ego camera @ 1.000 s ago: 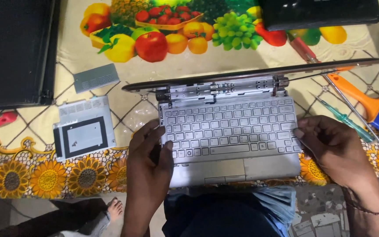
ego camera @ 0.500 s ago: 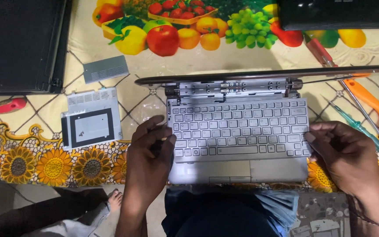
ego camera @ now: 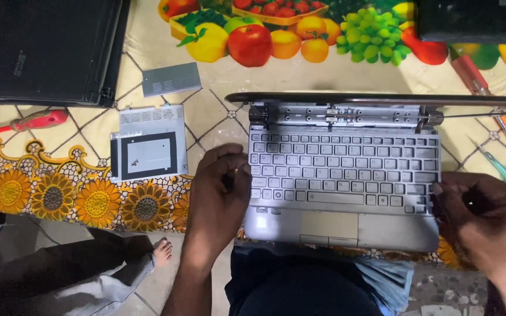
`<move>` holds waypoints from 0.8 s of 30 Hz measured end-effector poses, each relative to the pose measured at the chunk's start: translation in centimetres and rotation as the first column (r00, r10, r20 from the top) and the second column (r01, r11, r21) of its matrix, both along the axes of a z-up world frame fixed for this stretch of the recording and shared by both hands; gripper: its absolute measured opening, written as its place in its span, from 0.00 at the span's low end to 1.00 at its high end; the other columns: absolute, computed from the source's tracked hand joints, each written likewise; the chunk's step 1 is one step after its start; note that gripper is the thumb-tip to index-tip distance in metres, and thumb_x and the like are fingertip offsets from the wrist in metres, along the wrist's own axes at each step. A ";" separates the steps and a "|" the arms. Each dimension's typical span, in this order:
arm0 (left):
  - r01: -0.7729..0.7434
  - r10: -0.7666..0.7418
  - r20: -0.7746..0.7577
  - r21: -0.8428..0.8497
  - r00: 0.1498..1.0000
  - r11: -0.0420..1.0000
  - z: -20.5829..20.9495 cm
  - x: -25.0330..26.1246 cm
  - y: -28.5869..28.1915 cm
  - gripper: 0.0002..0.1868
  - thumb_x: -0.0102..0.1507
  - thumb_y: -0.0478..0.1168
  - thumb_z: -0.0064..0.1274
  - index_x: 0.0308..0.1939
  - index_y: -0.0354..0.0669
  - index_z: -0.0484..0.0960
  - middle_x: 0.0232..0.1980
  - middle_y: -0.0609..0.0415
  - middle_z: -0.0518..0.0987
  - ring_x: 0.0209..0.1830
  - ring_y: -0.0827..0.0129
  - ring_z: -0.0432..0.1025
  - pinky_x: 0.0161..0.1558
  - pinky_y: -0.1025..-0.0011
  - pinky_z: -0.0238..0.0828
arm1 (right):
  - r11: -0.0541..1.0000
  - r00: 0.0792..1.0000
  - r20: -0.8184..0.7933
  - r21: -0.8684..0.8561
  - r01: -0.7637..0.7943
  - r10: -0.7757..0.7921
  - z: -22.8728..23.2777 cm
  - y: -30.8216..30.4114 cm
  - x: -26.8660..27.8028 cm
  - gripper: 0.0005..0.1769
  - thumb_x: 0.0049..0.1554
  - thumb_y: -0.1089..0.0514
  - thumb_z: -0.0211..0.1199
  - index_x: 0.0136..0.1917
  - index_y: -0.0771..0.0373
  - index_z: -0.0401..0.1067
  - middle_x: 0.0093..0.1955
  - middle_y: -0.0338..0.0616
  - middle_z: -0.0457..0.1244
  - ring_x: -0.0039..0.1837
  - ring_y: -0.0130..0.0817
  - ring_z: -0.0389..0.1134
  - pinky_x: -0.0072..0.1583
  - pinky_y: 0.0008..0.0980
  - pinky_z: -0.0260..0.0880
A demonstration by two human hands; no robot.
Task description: Installing a replacement keyboard into a laptop chassis and securing it by pressing it into place.
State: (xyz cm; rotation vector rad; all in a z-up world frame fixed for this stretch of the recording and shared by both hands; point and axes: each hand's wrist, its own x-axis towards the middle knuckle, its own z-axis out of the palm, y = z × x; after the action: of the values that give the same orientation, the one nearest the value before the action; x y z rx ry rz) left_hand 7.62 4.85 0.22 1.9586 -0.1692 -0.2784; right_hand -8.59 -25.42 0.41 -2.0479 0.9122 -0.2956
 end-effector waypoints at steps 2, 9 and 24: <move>-0.001 0.001 -0.005 0.004 1.000 1.000 -0.1 0.2 0.0 0.13 0.66 0.37 0.47 0.47 0.36 0.85 0.59 0.53 0.77 0.46 0.71 0.78 0.39 0.77 0.75 | 0.997 0.999 -0.010 -0.063 -0.035 0.034 0.2 0.1 0.2 0.05 0.70 0.69 0.64 0.58 0.72 0.76 0.44 0.53 0.69 0.37 0.35 0.65 0.38 0.32 0.68; 0.047 -0.049 0.052 0.028 0.997 0.998 0.3 0.8 0.2 0.08 0.65 0.36 0.47 0.40 0.40 0.83 0.53 0.52 0.79 0.43 0.70 0.77 0.40 0.73 0.71 | 0.991 0.995 -0.070 -0.104 -0.078 0.071 1.4 1.0 1.2 0.03 0.70 0.70 0.61 0.55 0.73 0.74 0.42 0.52 0.67 0.36 0.35 0.64 0.37 0.30 0.63; 0.006 -0.023 0.233 0.073 0.972 0.997 0.1 0.1 -0.1 0.08 0.63 0.34 0.54 0.42 0.42 0.87 0.48 0.53 0.84 0.51 0.66 0.79 0.50 0.69 0.74 | 0.829 0.963 -0.060 -0.496 -0.258 0.264 -0.4 -0.7 0.2 0.10 0.67 0.68 0.66 0.61 0.72 0.79 0.51 0.56 0.69 0.48 0.44 0.67 0.49 0.40 0.65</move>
State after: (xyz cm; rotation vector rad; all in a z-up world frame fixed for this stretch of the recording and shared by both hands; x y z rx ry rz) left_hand 7.77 4.74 0.36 2.0592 -0.3306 -0.0623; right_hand -8.38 -26.10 -0.01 -2.6166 0.5670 -0.4269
